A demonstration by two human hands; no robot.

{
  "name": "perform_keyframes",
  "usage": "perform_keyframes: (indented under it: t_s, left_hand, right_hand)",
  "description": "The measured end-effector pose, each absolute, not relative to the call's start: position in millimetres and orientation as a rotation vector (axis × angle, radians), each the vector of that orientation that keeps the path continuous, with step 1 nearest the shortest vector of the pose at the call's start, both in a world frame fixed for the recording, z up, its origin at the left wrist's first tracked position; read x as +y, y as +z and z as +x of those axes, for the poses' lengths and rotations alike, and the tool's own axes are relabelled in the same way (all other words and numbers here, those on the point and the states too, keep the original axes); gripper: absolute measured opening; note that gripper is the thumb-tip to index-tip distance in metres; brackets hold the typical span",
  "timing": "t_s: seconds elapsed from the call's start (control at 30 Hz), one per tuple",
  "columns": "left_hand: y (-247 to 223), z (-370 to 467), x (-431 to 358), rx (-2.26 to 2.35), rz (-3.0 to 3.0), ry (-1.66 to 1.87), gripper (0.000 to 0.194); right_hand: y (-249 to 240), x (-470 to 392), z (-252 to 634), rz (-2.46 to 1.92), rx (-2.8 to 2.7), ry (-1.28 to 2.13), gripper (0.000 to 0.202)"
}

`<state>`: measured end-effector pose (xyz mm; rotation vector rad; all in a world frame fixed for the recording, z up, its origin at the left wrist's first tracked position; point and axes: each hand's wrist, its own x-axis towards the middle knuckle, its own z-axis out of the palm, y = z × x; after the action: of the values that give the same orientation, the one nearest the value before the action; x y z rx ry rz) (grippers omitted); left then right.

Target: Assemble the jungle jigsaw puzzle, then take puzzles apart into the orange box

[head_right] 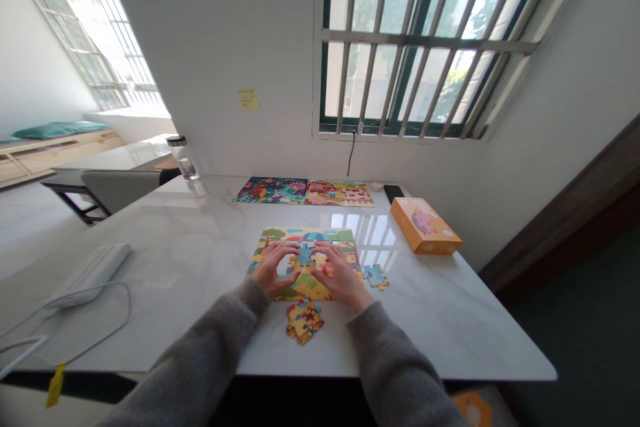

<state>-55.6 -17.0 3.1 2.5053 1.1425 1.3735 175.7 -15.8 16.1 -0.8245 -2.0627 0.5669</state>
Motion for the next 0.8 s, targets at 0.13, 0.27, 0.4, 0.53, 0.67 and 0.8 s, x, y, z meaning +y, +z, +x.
perform_keyframes:
  t_s: [0.13, 0.27, 0.4, 0.53, 0.67, 0.8]
  left_hand:
    - [0, -56, -16, 1.127, 2.497, 1.359, 0.028]
    - [-2, -57, -15, 1.133, 2.52, 1.28, 0.025]
    - [0, -58, -15, 1.145, 2.532, 1.241, 0.036]
    - [2, -62, -14, 1.235, 2.448, 1.332, 0.036]
    - [-1, -67, -10, 1.35, 2.414, 1.363, 0.022]
    - [-6, -70, -7, 1.441, 2.405, 1.33, 0.019]
  right_hand:
    - [12, -12, 177, -0.816, -2.114, 0.486, 0.036]
    - [9, -11, 176, -0.829, -2.139, 0.405, 0.043]
    - [7, -10, 176, -0.859, -2.142, 0.345, 0.048]
    - [7, -9, 177, -0.935, -2.114, 0.265, 0.048]
    - [6, -5, 179, -0.978, -2.114, 0.21, 0.049]
    - [4, -2, 183, -0.999, -2.144, 0.209, 0.043]
